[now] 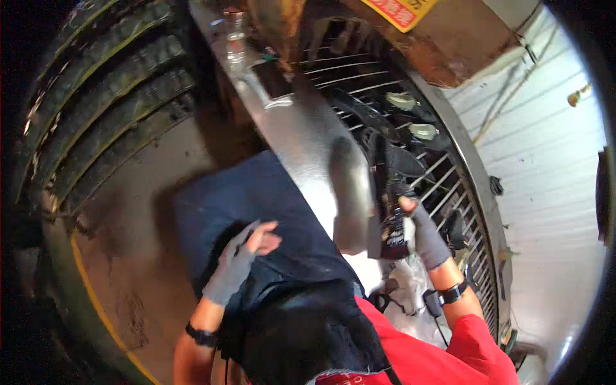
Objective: The recorder is inspecting shoes after they have been processed in a machine.
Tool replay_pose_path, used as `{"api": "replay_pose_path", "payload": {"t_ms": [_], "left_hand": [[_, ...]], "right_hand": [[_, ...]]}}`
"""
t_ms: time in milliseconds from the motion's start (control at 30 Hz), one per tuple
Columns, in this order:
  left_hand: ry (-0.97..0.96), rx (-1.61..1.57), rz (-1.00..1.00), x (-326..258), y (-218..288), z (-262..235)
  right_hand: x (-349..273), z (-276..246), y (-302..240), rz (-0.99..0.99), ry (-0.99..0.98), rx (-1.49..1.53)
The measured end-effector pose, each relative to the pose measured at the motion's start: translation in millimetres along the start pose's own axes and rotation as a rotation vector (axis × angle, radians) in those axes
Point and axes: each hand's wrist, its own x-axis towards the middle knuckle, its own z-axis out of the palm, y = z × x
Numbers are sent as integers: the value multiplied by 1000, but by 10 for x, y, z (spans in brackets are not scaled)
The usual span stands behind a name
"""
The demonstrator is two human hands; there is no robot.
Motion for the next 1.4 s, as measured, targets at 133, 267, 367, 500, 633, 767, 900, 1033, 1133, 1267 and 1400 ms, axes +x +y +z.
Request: {"api": "replay_pose_path", "payload": {"t_ms": [133,267,367,500,633,767,900,1033,1133,1267,1400], "left_hand": [[79,182,130,-108,-429,-33],[113,120,116,-36,-488,-34],[119,134,67,17,-432,0],[94,115,78,48,-444,-13],[105,-72,114,6,-460,-129],[252,-198,46,-47,-323,-108],[94,-266,36,152,-84,164],[201,-197,53,322,32,356],[244,-125,162,228,-120,363],[443,-127,-263,53,-548,287],[406,-160,-228,76,-769,193]], "right_hand": [[-53,-1557,-317,-72,432,-594],[-102,-2037,-383,166,761,-1542],[318,-1671,-345,-609,300,-1821],[1436,-994,-104,-735,189,-1403],[1978,-645,-272,-707,325,-1569],[1521,-23,-546,-833,317,-1657],[896,467,-493,-1125,-589,-1490],[1059,-84,-393,-588,-189,-1188],[1705,-1014,-499,-313,426,-567],[2402,-2100,-852,-61,474,28],[2871,-2433,-998,-62,610,-87]]}}
